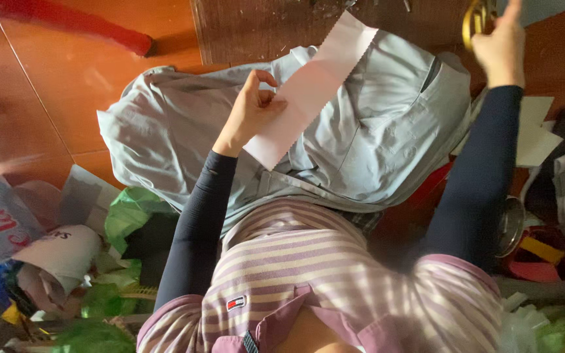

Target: The person cuts red and white paper into strips using scissors and folds them into triangular shapes. They then attach these folded paper pieces to a red plastic stool, wrapping the legs and seat with the paper decorations.

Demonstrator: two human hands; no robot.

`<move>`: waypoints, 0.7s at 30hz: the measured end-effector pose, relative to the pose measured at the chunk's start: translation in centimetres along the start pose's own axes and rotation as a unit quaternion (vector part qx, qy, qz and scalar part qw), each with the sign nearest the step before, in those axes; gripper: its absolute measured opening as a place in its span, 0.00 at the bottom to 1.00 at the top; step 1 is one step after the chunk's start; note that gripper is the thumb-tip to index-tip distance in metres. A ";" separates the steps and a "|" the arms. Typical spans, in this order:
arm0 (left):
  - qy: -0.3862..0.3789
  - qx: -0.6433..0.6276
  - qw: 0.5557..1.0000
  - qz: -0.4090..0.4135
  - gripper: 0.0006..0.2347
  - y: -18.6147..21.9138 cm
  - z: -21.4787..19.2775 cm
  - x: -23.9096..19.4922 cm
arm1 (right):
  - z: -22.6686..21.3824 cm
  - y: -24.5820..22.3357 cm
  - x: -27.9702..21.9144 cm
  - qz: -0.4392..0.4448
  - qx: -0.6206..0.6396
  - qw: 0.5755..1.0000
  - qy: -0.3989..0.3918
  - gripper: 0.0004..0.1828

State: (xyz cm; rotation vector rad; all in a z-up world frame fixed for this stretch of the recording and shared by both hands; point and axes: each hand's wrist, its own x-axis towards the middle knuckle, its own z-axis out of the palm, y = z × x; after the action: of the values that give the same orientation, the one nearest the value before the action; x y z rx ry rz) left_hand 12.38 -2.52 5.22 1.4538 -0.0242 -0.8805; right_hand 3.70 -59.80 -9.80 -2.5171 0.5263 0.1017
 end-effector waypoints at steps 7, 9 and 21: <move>-0.015 0.052 0.996 0.073 0.06 3.9 -1.5 -3.8 | -8.7 -14.6 -13.5 0.016 0.262 0.963 -0.053 0.34; -0.011 0.070 0.995 0.075 0.08 5.2 -1.9 -5.2 | -7.2 -19.8 -18.4 0.057 0.462 0.872 -0.153 0.34; -0.004 0.174 0.961 0.213 0.13 9.2 -2.8 -13.0 | -2.0 -37.8 -26.3 -0.117 0.309 0.850 -0.410 0.47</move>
State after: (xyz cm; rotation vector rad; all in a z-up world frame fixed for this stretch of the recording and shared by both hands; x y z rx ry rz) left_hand 9.31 5.54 18.90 1.6853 -0.5032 -0.5408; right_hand -5.83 -22.82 15.98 -1.6573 -0.1077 0.7469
